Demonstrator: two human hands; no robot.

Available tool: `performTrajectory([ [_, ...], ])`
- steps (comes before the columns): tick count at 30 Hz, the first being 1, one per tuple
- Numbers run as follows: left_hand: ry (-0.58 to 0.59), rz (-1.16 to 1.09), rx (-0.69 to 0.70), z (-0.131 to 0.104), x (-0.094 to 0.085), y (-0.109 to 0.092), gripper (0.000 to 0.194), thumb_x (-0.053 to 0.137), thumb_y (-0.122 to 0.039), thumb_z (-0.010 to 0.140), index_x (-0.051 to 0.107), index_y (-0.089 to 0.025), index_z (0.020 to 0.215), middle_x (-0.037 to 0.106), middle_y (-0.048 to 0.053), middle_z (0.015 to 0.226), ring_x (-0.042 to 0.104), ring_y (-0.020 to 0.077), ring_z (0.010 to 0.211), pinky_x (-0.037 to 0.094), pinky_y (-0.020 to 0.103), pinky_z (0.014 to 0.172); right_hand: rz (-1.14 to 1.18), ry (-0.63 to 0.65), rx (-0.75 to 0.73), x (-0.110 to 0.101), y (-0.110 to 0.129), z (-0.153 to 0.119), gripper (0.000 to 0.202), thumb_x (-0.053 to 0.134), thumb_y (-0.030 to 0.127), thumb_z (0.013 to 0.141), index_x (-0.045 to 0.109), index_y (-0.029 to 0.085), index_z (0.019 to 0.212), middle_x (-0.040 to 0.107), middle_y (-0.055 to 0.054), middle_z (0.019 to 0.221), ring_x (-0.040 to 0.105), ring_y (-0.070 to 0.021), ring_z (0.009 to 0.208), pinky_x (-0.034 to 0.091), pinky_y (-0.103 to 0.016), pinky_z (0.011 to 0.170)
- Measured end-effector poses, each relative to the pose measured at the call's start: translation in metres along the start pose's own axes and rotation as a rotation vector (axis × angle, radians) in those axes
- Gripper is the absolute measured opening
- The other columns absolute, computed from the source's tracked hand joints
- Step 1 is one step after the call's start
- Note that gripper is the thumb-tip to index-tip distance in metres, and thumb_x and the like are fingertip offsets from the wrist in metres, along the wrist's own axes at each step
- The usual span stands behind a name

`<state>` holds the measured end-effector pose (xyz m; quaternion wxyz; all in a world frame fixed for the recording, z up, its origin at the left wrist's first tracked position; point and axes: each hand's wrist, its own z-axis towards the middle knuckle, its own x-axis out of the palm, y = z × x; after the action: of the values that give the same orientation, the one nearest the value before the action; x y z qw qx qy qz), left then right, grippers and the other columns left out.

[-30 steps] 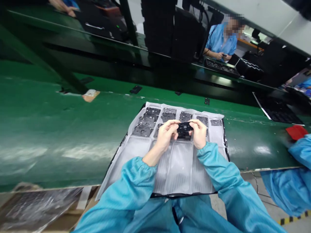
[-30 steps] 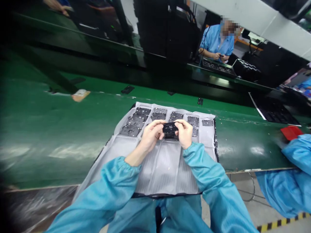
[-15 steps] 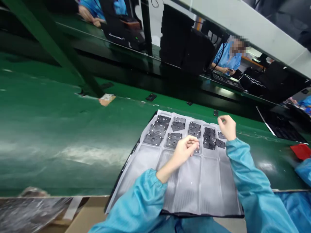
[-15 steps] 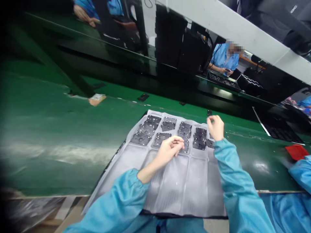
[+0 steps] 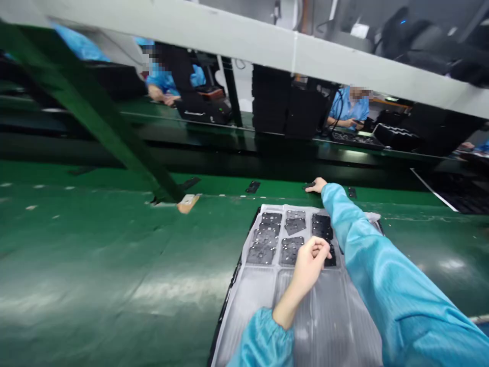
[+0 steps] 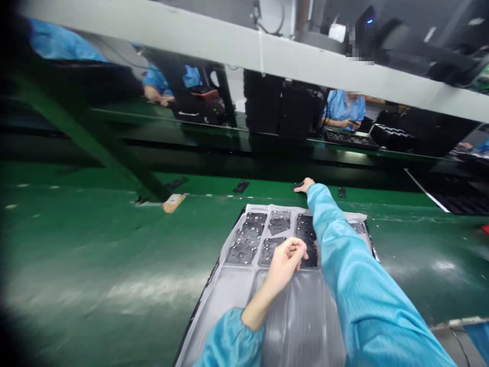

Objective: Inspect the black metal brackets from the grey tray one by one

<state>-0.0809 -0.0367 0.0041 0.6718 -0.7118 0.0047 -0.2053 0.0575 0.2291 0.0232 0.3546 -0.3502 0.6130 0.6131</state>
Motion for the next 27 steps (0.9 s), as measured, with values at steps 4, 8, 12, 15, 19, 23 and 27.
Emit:
performTrajectory([
  [4, -0.111, 0.092, 0.085, -0.001, -0.006, 0.003, 0.027, 0.057, -0.041, 0.086, 0.055, -0.014, 0.086, 0.061, 0.001, 0.072, 0.047, 0.0059, 0.047, 0.035, 0.017, 0.045, 0.134, -0.018, 0.006, -0.025, 0.004, -0.042, 0.026, 0.075, 0.032, 0.074, 0.058, 0.014, 0.080, 0.062, -0.001, 0.065, 0.060, -0.0125, 0.063, 0.050, -0.023, 0.064],
  [8, -0.437, 0.079, 0.235, 0.003, -0.013, -0.001, 0.033, 0.063, -0.039, 0.083, 0.051, -0.017, 0.104, 0.060, 0.003, 0.091, 0.052, 0.0050, 0.056, 0.040, 0.015, 0.048, 0.588, 0.084, -0.206, -0.040, 0.005, -0.138, 0.026, 0.061, 0.042, 0.085, 0.053, 0.017, 0.087, 0.053, 0.007, 0.049, 0.049, -0.0078, 0.039, 0.043, -0.018, 0.043],
  [12, -0.293, 0.017, 0.235, 0.004, -0.010, -0.002, 0.042, 0.066, -0.040, 0.081, 0.049, -0.018, 0.112, 0.061, 0.004, 0.094, 0.055, 0.0060, 0.052, 0.043, 0.017, 0.044, 0.922, 0.223, -0.223, -0.040, 0.000, -0.227, 0.033, 0.067, 0.044, 0.080, 0.051, 0.017, 0.091, 0.059, 0.005, 0.052, 0.053, -0.0099, 0.038, 0.044, -0.019, 0.037],
  [15, -0.188, 0.030, 0.209, 0.002, -0.004, 0.004, 0.031, 0.061, -0.043, 0.084, 0.054, -0.015, 0.095, 0.061, 0.000, 0.069, 0.051, 0.0062, 0.042, 0.041, 0.017, 0.041, 1.004, 0.182, -0.200, -0.026, -0.005, -0.253, 0.031, 0.067, 0.041, 0.081, 0.053, 0.016, 0.093, 0.058, 0.005, 0.053, 0.054, -0.0099, 0.040, 0.047, -0.019, 0.039],
  [19, -0.175, 0.058, 0.183, -0.001, -0.002, 0.013, 0.032, 0.061, -0.044, 0.084, 0.055, -0.014, 0.091, 0.062, 0.000, 0.063, 0.052, 0.0074, 0.040, 0.041, 0.018, 0.039, 1.097, 0.030, -0.148, -0.002, -0.009, -0.257, 0.030, 0.065, 0.041, 0.081, 0.056, 0.016, 0.095, 0.060, 0.003, 0.065, 0.055, -0.0087, 0.041, 0.046, -0.019, 0.036],
  [23, -0.156, 0.082, 0.163, -0.002, -0.002, 0.013, 0.031, 0.062, -0.043, 0.084, 0.054, -0.013, 0.089, 0.062, 0.000, 0.062, 0.053, 0.0080, 0.041, 0.042, 0.018, 0.040, 1.153, -0.005, -0.116, 0.008, -0.014, -0.257, 0.029, 0.063, 0.041, 0.082, 0.058, 0.016, 0.097, 0.061, 0.002, 0.069, 0.057, -0.0086, 0.041, 0.047, -0.020, 0.037],
  [27, -0.156, 0.051, 0.138, -0.002, 0.000, 0.010, 0.032, 0.062, -0.041, 0.084, 0.053, -0.014, 0.097, 0.063, 0.001, 0.068, 0.054, 0.0074, 0.041, 0.042, 0.018, 0.040, 1.160, 0.019, -0.080, 0.011, -0.020, -0.256, 0.031, 0.060, 0.043, 0.084, 0.058, 0.017, 0.099, 0.059, 0.004, 0.058, 0.055, -0.0103, 0.037, 0.046, -0.020, 0.034],
])
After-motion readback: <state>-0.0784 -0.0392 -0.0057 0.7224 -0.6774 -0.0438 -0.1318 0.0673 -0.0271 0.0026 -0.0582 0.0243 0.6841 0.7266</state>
